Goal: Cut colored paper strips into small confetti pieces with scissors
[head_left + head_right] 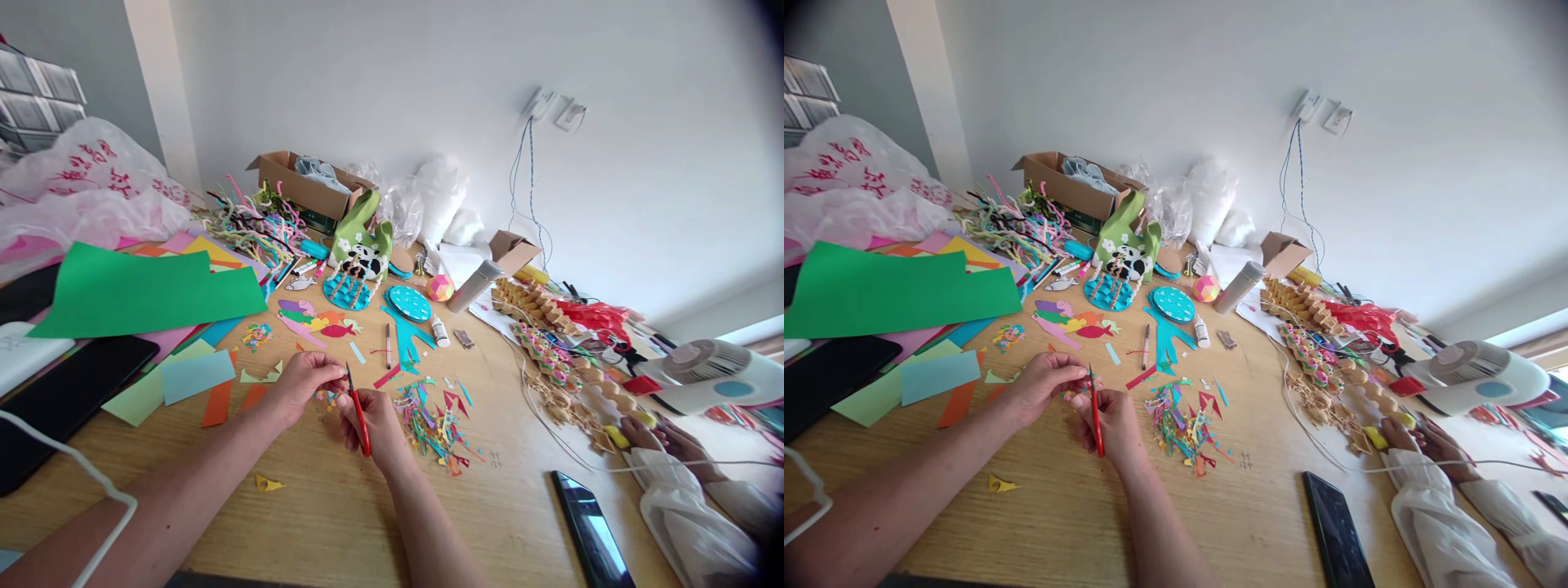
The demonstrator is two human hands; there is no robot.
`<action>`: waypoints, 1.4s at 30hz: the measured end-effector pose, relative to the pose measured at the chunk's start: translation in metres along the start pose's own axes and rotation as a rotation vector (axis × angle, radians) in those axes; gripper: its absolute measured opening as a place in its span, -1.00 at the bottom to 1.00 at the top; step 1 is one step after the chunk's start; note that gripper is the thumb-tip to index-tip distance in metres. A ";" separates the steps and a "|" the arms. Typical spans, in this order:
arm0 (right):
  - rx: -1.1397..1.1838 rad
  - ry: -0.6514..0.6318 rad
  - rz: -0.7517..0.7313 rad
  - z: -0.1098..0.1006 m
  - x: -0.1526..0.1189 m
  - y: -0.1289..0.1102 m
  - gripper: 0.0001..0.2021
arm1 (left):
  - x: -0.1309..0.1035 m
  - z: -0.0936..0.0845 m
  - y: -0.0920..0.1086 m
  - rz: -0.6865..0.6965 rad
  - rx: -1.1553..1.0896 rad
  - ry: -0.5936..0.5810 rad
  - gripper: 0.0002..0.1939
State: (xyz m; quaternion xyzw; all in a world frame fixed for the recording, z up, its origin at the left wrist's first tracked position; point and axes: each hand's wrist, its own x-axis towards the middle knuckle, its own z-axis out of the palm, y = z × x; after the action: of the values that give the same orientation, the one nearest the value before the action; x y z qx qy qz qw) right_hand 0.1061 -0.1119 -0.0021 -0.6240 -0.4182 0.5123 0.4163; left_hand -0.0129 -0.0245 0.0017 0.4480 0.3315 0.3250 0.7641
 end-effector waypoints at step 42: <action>-0.142 0.285 -0.237 -0.054 -0.007 -0.022 -0.55 | 0.016 -0.029 -0.008 0.546 1.285 -0.073 -0.68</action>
State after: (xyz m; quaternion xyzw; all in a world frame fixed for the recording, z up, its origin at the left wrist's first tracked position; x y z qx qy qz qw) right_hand 0.1567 -0.1167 0.0281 -0.6644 -0.4607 0.3352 0.4837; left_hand -0.0257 -0.0011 -0.0197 0.8891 0.3077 0.2298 0.2492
